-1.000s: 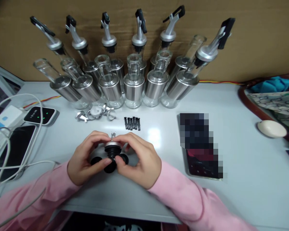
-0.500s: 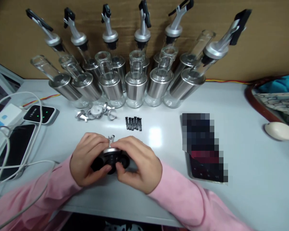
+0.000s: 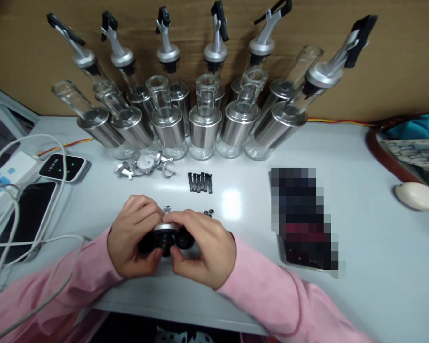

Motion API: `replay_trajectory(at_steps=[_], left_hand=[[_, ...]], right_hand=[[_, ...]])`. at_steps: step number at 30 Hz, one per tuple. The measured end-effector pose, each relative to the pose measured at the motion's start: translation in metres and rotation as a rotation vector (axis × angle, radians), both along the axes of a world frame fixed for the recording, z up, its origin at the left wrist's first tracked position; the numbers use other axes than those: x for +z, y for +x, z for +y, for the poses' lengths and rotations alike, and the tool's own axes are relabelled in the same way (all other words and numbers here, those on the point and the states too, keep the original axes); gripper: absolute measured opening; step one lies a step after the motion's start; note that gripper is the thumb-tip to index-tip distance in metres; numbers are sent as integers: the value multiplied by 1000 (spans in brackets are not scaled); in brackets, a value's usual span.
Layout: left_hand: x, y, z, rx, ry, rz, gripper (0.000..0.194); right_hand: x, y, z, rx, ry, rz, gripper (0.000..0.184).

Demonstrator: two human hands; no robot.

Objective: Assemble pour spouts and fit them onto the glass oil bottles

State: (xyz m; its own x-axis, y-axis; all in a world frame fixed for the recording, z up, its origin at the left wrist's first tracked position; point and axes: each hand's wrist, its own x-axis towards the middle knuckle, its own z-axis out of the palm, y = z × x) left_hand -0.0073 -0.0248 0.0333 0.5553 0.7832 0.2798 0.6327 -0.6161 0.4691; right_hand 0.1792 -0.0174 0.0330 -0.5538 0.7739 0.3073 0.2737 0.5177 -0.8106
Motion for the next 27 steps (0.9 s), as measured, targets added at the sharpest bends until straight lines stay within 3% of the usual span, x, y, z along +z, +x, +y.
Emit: replay_trajectory(at_steps=[8,27], left_hand=[[-2,1,0,-16,-45,10,17],[1,3,-3,-35,21,5,12]], right_hand=[[-3,-3,0,-38,84,17,31],[2,-2,1,25,223,51,28]])
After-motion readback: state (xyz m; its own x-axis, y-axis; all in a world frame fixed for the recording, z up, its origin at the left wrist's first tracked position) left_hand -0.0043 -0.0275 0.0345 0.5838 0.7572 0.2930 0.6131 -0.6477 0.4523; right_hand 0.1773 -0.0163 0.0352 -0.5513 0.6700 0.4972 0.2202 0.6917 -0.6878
